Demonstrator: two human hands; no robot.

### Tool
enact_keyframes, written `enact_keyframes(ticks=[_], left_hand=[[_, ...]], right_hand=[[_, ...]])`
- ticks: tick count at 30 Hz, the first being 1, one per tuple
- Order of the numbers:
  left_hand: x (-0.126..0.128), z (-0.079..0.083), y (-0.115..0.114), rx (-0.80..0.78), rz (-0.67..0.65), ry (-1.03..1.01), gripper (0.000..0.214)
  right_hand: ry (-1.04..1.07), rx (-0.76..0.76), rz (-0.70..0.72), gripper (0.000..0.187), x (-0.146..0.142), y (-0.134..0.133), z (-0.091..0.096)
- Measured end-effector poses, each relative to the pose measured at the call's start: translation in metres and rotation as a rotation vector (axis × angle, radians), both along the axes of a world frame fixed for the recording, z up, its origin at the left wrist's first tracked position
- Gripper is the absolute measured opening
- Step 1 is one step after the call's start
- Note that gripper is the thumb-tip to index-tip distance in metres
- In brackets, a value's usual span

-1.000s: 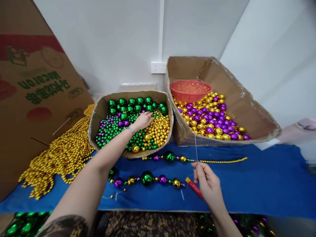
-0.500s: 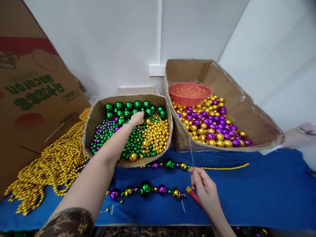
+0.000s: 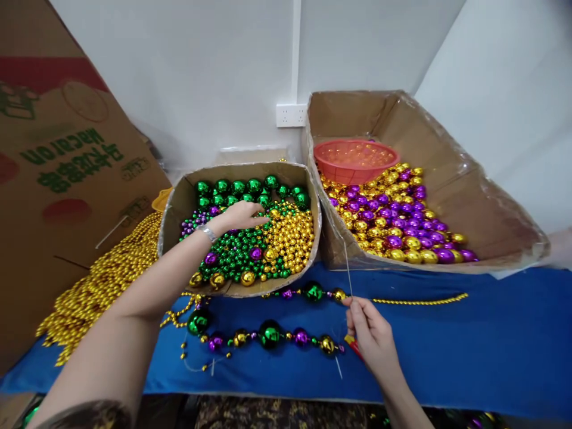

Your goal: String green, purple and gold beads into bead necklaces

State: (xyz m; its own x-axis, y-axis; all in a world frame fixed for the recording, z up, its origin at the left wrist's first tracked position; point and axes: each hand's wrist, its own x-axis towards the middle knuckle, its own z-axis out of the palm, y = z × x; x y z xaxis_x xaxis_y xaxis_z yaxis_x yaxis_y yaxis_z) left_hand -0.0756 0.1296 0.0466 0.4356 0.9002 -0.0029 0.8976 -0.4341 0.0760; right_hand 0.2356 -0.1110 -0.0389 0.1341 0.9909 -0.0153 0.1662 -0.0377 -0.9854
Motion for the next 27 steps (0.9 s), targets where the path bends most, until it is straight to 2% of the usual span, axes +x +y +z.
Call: enact_keyframes(ticks=[5,8,11,15,18,20,23,27], left_hand=[[0.046,-0.016,0.013,0.087,-0.099,0.019,0.042],[0.053,-0.025,0.012,0.057,-0.107,0.02,0.033],[0.045,-0.026,-0.007,0.045,-0.152,-0.014,0.031],[0.034,-0.023,-0.056,0.019,-0.356,-0.129,0.04],[0.027,-0.022,-0.09,0.019,-0.428,-0.091,0.04],[0.019,-0.02,-0.102,0.031,-0.435,-0.03,0.036],[0.002,-0.01,-0.104,0.013,-0.43,0.082,0.031],[-0.007,0.005,-0.084,0.001,-0.3,0.173,0.031]], right_hand=[[-0.027,0.035,0.039,0.035,-0.008,-0.004,0.005],[-0.022,0.03,0.027,0.033,-0.005,-0.01,0.002],[-0.004,0.012,0.004,0.032,-0.001,-0.013,-0.003],[0.017,-0.001,0.021,0.033,-0.006,-0.012,-0.004],[-0.005,0.018,0.052,0.034,-0.011,-0.011,-0.002],[-0.019,0.029,0.064,0.033,-0.011,-0.011,-0.001],[-0.018,0.02,0.057,0.033,-0.008,-0.012,0.0],[-0.004,0.008,0.032,0.035,-0.006,-0.011,0.002]])
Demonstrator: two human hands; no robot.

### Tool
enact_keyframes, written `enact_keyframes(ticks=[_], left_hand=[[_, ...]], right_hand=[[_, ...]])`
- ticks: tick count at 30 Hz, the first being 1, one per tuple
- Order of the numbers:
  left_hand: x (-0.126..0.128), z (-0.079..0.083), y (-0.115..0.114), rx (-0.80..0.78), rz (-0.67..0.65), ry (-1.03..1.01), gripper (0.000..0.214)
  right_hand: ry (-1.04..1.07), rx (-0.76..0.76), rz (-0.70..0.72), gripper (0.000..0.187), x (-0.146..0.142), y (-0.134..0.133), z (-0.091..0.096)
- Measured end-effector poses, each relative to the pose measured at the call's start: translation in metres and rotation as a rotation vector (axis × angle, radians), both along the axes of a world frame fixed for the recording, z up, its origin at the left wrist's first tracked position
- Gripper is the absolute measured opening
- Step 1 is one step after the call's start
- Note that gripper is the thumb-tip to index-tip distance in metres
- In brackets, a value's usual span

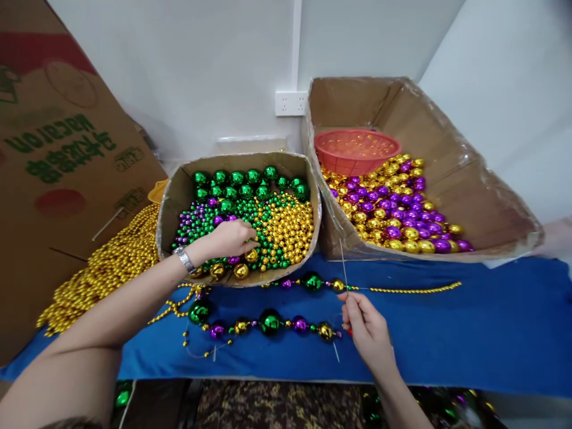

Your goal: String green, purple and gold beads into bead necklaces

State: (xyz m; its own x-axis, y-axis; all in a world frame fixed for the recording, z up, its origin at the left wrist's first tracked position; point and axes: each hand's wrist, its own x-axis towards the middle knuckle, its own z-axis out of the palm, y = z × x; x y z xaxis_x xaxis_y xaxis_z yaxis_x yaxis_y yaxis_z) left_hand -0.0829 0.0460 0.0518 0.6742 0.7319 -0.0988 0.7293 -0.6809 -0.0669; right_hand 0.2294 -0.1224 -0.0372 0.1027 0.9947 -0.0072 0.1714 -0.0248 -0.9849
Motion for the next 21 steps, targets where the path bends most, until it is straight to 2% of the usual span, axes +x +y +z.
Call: enact_keyframes(ticks=[3,6,9,12,17,21], left_hand=[[0.01,0.006,0.029,0.103,0.159,-0.049,0.032],[0.029,0.003,0.063,0.197,0.314,-0.066,0.036],[0.046,-0.005,0.092,0.212,0.441,-0.047,0.047],[0.056,-0.014,0.113,0.169,0.522,-0.049,0.051],[0.064,-0.026,0.124,0.103,0.627,-0.114,0.062],[0.067,-0.021,0.115,0.061,0.639,-0.189,0.063]], right_hand=[[-0.01,0.009,0.005,0.034,-0.003,0.002,0.002],[-0.02,0.031,0.013,0.033,-0.006,0.004,0.004],[-0.037,0.035,0.01,0.032,-0.006,0.003,0.007],[-0.066,0.037,-0.009,0.031,-0.002,-0.001,0.008],[-0.114,0.022,-0.046,0.03,0.006,-0.007,0.009],[-0.111,0.037,-0.055,0.028,0.008,-0.009,0.009]])
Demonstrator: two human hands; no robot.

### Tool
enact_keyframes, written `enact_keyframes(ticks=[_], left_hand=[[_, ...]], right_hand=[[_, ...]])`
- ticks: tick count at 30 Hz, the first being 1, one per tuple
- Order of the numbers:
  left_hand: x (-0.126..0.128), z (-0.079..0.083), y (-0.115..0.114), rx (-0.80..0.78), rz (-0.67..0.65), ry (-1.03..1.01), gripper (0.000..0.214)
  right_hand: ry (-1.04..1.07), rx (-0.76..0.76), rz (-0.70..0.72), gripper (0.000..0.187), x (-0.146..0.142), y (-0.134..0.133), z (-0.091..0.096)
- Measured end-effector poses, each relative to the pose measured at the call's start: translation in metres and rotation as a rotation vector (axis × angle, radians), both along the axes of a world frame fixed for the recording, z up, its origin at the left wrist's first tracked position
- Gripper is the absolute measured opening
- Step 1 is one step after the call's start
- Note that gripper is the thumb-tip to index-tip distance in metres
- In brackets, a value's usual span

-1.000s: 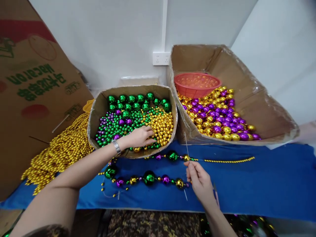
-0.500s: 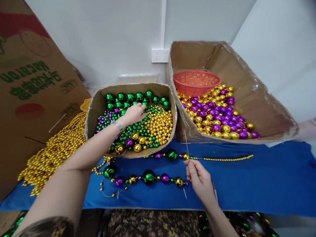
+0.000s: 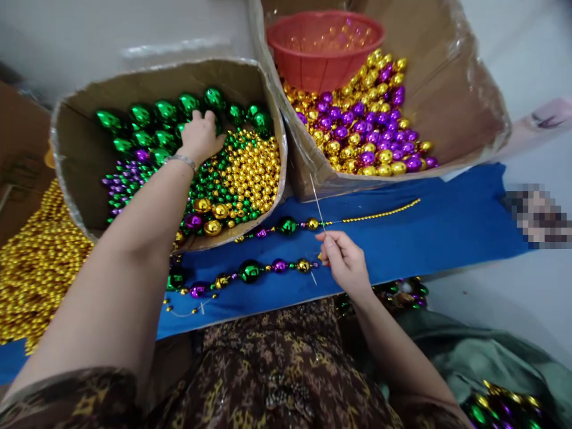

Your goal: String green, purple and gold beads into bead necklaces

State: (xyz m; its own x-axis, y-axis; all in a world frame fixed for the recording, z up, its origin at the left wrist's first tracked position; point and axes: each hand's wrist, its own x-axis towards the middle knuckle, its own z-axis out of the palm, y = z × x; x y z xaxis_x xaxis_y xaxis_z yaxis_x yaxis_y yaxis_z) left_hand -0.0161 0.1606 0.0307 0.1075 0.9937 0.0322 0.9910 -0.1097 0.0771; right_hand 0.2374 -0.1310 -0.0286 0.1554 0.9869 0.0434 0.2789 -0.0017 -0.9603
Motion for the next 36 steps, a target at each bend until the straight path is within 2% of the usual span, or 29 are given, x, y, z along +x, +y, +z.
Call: enact_keyframes(ticks=[5,8,10,12,14,16,19,23,27,33,36], left_hand=[[-0.006,0.007,-0.013,-0.006,-0.04,-0.058,0.059],[-0.012,0.006,-0.018,0.048,-0.086,-0.209,0.057],[-0.015,0.007,-0.028,0.079,-0.093,-0.483,0.055],[-0.017,0.01,-0.048,-0.001,-0.093,-0.882,0.053],[-0.017,0.013,-0.075,-0.223,-0.134,-1.234,0.053],[-0.018,0.013,-0.103,-0.378,-0.17,-1.372,0.057],[-0.02,0.009,-0.136,-0.471,-0.182,-1.464,0.06],[-0.022,0.001,-0.158,-0.528,-0.126,-1.52,0.061],[-0.02,-0.005,-0.168,-0.599,-0.037,-1.56,0.057],[-0.017,-0.007,-0.176,-0.656,-0.056,-1.529,0.067],[-0.016,-0.009,-0.178,-0.698,-0.008,-1.577,0.065]], right_hand=[[-0.002,0.004,-0.004,0.028,-0.001,-0.001,0.002],[-0.025,0.016,0.001,0.03,0.001,-0.002,0.004],[-0.065,0.035,0.005,0.031,0.001,-0.003,0.006],[-0.137,0.057,0.02,0.031,-0.001,-0.004,0.008],[-0.228,0.094,0.049,0.028,-0.005,-0.004,0.012],[-0.308,0.153,0.081,0.025,-0.01,-0.003,0.015],[-0.382,0.263,0.112,0.022,-0.015,0.001,0.019],[-0.414,0.37,0.141,0.02,-0.02,0.003,0.018],[-0.451,0.416,0.159,0.02,-0.023,0.002,0.017],[-0.485,0.39,0.183,0.023,-0.023,0.001,0.02],[-0.493,0.399,0.185,0.024,-0.023,0.0,0.019]])
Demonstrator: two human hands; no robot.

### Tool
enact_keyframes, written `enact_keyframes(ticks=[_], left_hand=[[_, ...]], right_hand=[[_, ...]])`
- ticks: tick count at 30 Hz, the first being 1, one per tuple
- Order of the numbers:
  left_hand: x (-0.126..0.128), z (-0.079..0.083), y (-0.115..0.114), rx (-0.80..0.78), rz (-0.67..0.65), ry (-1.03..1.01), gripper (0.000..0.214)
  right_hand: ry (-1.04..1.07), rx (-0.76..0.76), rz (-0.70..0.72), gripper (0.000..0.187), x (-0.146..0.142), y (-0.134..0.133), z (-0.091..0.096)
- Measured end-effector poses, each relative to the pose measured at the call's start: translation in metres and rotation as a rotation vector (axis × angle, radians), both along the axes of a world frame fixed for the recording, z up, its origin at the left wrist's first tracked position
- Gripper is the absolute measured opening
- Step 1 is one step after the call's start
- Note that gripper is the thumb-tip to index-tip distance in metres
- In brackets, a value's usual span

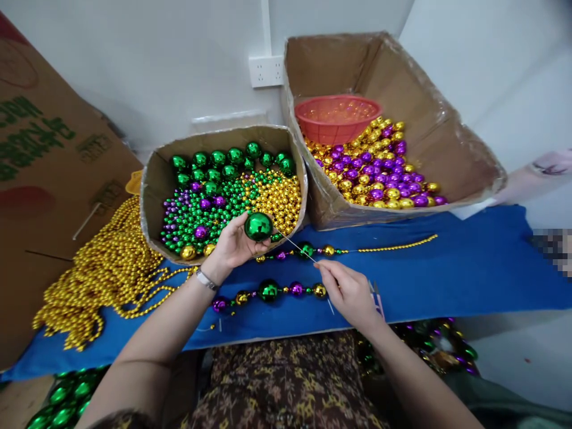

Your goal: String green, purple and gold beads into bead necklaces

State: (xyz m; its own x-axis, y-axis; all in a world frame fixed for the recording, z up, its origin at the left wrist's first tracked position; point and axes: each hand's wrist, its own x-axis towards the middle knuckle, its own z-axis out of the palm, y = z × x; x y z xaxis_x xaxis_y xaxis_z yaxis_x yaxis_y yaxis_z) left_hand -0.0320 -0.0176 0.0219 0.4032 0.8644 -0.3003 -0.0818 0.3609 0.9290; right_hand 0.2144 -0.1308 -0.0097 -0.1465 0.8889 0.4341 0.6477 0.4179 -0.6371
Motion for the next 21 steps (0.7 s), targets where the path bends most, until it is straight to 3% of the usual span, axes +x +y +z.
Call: enact_keyframes(ticks=[7,14,17,21], left_hand=[[-0.002,-0.007,-0.003,-0.025,-0.008,-0.05,0.06],[0.001,0.001,-0.016,0.279,-0.134,0.099,0.048],[0.008,0.0,-0.025,0.388,-0.112,0.12,0.048],[0.018,-0.008,-0.034,0.311,-0.014,0.006,0.049]], right_hand=[[-0.075,0.048,0.009,0.025,0.004,-0.002,-0.005],[-0.407,0.138,-0.031,0.026,0.011,-0.001,-0.007],[-0.363,0.139,-0.002,0.026,0.007,-0.001,-0.009],[-0.143,0.05,0.039,0.025,0.002,-0.002,-0.012]])
